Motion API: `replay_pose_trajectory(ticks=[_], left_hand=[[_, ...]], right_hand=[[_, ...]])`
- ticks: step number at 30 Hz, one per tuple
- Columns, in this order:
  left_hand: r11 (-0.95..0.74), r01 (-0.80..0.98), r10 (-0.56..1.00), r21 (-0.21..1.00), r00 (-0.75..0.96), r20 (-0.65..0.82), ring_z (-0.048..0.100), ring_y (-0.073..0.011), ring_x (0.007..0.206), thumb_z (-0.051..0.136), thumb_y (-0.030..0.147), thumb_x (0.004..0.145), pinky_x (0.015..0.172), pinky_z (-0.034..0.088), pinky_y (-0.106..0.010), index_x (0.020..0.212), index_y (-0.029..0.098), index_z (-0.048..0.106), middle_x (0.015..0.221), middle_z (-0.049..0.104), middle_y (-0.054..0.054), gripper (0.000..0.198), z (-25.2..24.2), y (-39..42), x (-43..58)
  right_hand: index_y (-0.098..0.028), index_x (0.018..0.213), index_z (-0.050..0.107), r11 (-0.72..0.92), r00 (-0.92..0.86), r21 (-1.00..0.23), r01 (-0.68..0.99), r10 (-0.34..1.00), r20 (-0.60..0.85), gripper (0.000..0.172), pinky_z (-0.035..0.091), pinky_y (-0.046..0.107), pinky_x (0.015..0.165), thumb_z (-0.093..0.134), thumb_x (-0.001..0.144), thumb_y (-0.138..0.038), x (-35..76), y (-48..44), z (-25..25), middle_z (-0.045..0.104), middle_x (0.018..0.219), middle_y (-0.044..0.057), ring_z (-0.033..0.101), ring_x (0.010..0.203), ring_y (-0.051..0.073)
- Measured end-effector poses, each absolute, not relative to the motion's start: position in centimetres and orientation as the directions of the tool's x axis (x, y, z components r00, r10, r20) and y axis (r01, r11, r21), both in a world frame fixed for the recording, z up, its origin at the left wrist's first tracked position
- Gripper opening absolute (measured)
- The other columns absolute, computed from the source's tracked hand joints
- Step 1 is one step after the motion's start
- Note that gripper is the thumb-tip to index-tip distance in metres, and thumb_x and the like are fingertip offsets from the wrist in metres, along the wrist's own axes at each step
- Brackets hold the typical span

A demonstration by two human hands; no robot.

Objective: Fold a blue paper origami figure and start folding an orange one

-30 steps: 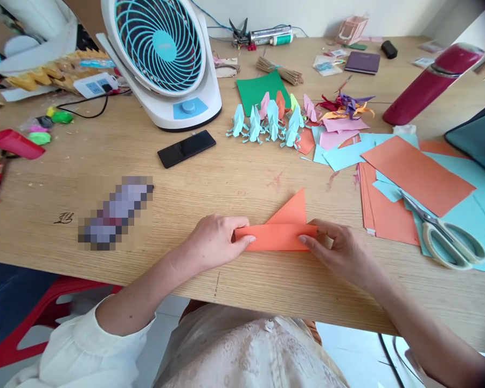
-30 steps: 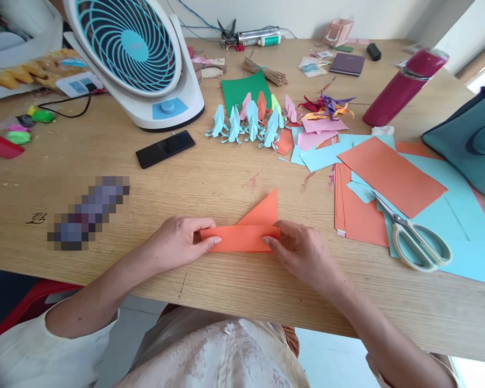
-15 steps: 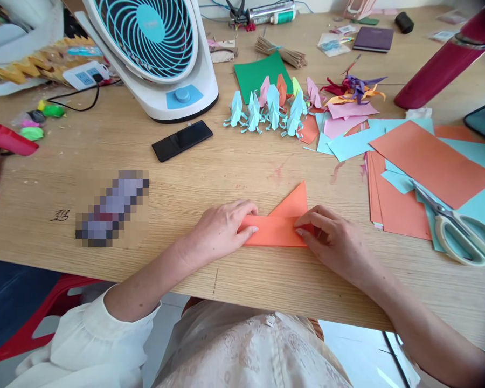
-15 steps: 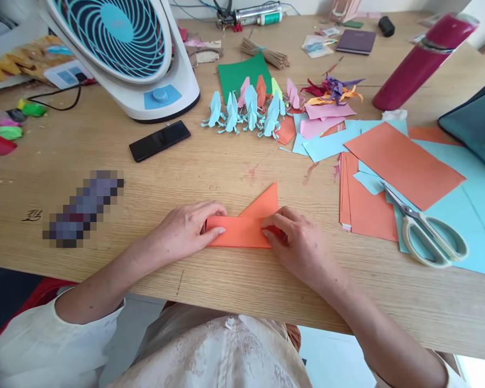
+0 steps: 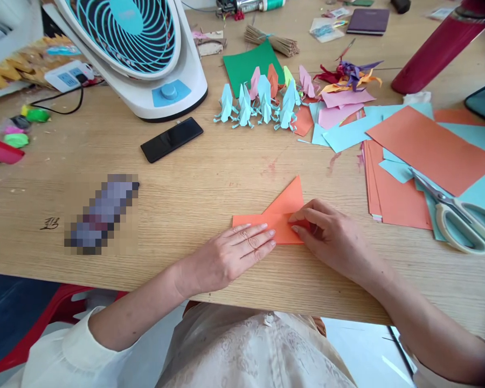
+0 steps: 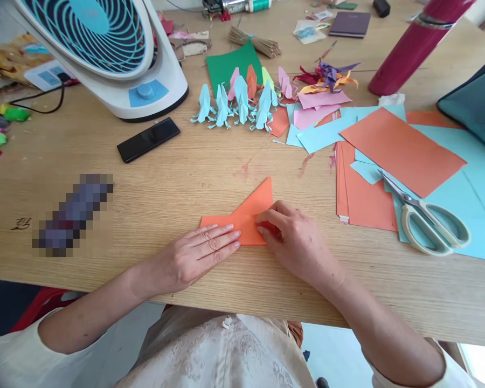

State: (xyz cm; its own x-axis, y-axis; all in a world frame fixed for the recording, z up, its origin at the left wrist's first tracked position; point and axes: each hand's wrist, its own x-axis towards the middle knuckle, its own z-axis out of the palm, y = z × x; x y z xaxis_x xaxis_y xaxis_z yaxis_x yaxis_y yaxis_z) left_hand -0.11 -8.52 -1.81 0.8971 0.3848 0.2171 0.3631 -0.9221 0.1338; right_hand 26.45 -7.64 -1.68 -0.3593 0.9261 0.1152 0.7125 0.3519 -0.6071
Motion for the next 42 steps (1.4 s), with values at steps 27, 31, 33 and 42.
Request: replay_pose_trajectory(ticks=[27, 31, 33, 42], left_hand=[[-0.914, 0.387, 0.402, 0.119, 0.902, 0.158, 0.039, -0.0244, 0.143, 0.038, 0.009, 0.099, 0.116, 0.039, -0.042, 0.145, 0.010, 0.043, 0.153, 0.044, -0.011, 0.047, -2.1, -8.6, -0.2], [-0.911, 0.392, 0.408, 0.127, 0.901, 0.148, 0.037, -0.0246, 0.144, 0.039, 0.009, 0.099, 0.116, 0.039, -0.043, 0.146, 0.010, 0.042, 0.154, 0.042, -0.012, 0.048, -2.1, -8.6, -0.2], [-0.912, 0.391, 0.407, 0.127, 0.902, 0.147, 0.037, -0.0251, 0.144, 0.040, 0.008, 0.098, 0.116, 0.039, -0.043, 0.146, 0.010, 0.042, 0.154, 0.042, -0.012, 0.048, -2.1, -8.7, -0.2], [-0.915, 0.384, 0.399, 0.126, 0.907, 0.135, 0.038, -0.0252, 0.144, 0.039, 0.011, 0.100, 0.116, 0.039, -0.045, 0.146, 0.012, 0.043, 0.152, 0.045, -0.013, 0.046, -2.3, -8.6, -0.2]], right_hand=[[-0.017, 0.133, 0.057, 0.733, -0.703, -0.360, 0.577, 0.670, 0.239, 0.038, 0.046, 0.043, 0.097, 0.048, 0.097, -0.009, 30.9, -9.9, -2.4, 0.062, 0.132, 0.014, 0.059, 0.118, 0.025], [-0.019, 0.138, 0.054, 0.765, -0.745, -0.293, 0.573, 0.636, 0.202, 0.042, 0.047, 0.045, 0.096, 0.046, 0.097, -0.010, 31.0, -10.0, -2.4, 0.058, 0.138, 0.015, 0.056, 0.122, 0.027], [-0.019, 0.137, 0.055, 0.773, -0.753, -0.257, 0.580, 0.629, 0.191, 0.041, 0.047, 0.045, 0.095, 0.045, 0.098, -0.011, 30.8, -10.1, -2.1, 0.058, 0.138, 0.015, 0.056, 0.122, 0.028], [-0.012, 0.135, 0.056, 0.821, -0.804, -0.095, 0.564, 0.571, 0.164, 0.039, 0.050, 0.045, 0.087, 0.040, 0.099, -0.011, 30.3, -10.2, -1.3, 0.056, 0.138, 0.019, 0.056, 0.120, 0.031]])
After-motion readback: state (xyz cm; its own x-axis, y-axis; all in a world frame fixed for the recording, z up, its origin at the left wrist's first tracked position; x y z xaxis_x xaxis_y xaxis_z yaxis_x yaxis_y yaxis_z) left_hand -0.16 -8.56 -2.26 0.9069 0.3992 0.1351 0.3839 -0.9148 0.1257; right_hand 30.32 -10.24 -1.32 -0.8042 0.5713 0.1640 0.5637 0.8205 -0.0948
